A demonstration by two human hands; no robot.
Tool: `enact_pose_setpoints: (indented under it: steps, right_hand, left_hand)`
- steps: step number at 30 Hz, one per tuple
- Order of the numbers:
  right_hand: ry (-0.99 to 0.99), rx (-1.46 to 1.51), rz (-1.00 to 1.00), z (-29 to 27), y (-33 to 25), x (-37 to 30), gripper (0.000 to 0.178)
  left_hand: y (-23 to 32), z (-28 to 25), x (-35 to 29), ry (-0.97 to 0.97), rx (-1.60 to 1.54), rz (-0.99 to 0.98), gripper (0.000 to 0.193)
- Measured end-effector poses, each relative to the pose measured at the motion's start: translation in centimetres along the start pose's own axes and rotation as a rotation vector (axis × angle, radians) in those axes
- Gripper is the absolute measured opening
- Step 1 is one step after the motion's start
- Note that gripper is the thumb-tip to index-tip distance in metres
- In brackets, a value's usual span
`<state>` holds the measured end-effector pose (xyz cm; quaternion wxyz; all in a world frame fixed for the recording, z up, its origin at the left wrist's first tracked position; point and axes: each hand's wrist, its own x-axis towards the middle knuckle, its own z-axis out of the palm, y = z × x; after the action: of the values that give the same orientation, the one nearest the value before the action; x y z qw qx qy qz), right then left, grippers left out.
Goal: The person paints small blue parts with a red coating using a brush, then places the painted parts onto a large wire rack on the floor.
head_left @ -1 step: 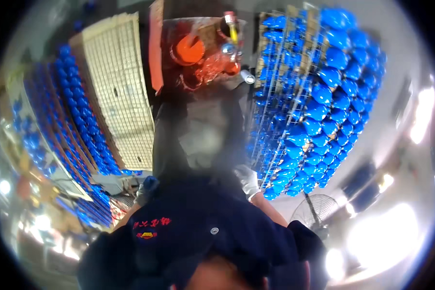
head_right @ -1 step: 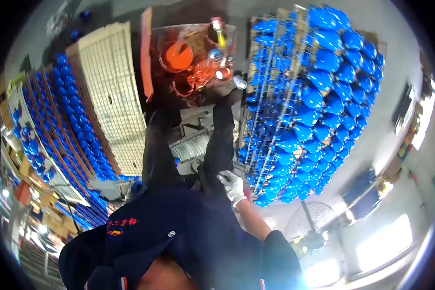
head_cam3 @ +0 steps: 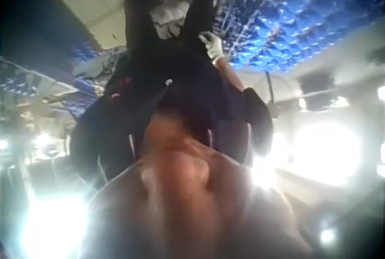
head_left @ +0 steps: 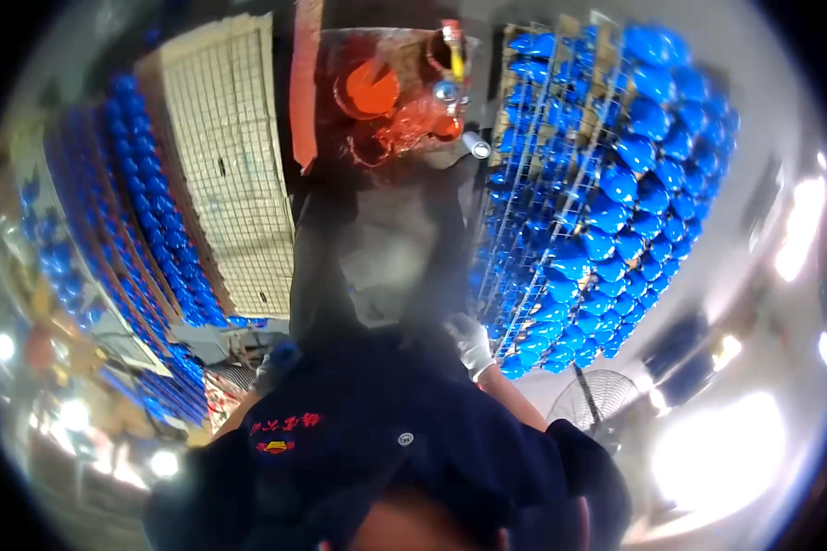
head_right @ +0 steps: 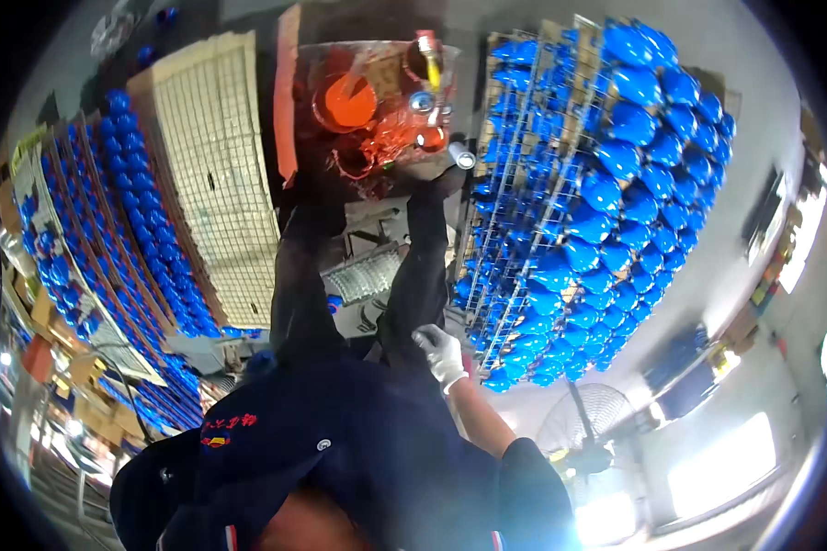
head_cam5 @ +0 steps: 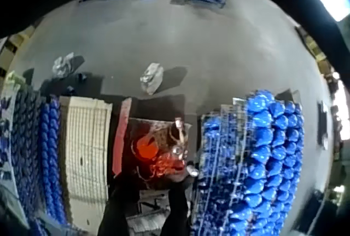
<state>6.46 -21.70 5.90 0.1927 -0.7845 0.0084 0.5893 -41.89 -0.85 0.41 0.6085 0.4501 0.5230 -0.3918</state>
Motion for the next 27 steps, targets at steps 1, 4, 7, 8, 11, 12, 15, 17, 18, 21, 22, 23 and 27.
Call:
enact_pose_setpoints:
  steps: [1, 4, 7, 8, 11, 12, 15, 17, 18, 21, 22, 23, 27]
  right_hand:
    - [-0.142, -0.162, -0.009, 0.3, -0.5, -0.3, 0.028]
    - [-0.546, -0.523, -0.063, 1.0, 1.8, -2.4, 0.032]
    - [-0.915, -0.842, -0.146, 1.2, -1.8, 0.6, 0.032]
    - [-0.992, -0.881, -0.187, 2.3, -3.0, 2.9, 0.025]
    - [-1.233, -1.168, -0.262, 7.3, -5.8, 14.0, 0.025]
    - [-1.054, -1.024, -0.351, 9.6, -2.6, 18.0, 0.026]
    - [-0.827, -0.942, -0.499, 18.5, 2.1, 30.4, 0.036]
    - [-0.74, -1.046, -0.61, 24.0, 4.5, 36.6, 0.043]
    - [-0.753, -1.126, -0.591, 26.5, 5.6, 37.6, 0.042]
    - [-0.722, -1.259, -0.534, 29.6, 14.9, 41.6, 0.036]
    - [-0.791, -1.236, -0.447, 30.7, 16.0, 42.8, 0.034]
    - [-0.987, -1.262, -0.399, 30.9, 17.4, 43.7, 0.034]
    - [-1.047, -1.246, -0.304, 31.4, 16.4, 46.1, 0.035]
  left_hand:
    - [-1.8, 0.2, -1.1, -0.024, -0.012, -0.024, 0.027]
    - [-6.0, -0.4, -1.8, -0.053, -0.022, -0.064, 0.03]
    - [-8.5, -1.2, -1.1, -0.033, -0.059, -0.133, 0.034]
    - [-9.5, -2.4, 0.7, -0.02, -0.062, -0.132, 0.035]
    - [-11.5, -4.9, 7.5, 0.07, -0.096, -0.121, 0.04]
    - [-12.0, -5.2, 10.2, 0.112, -0.111, -0.111, 0.042]
    - [-13.2, -9.0, 20.3, 0.267, -0.185, -0.049, 0.048]
    - [-15.4, -12.2, 28.4, 0.415, -0.45, 0.088, 0.051]
    - [-16.5, -14.9, 32.2, 0.57, -0.469, 0.202, 0.053]
    - [-2.9, -18.1, 43.1, 1.213, 0.061, 0.104, 0.062]
    - [0.2, -18.4, 44.8, 1.291, -0.044, 0.081, 0.065]
    - [-0.8, -17.9, 46.0, 1.364, -0.073, 0.024, 0.065]
    - [-2.3, -17.1, 48.8, 1.328, -0.156, -0.062, 0.064]
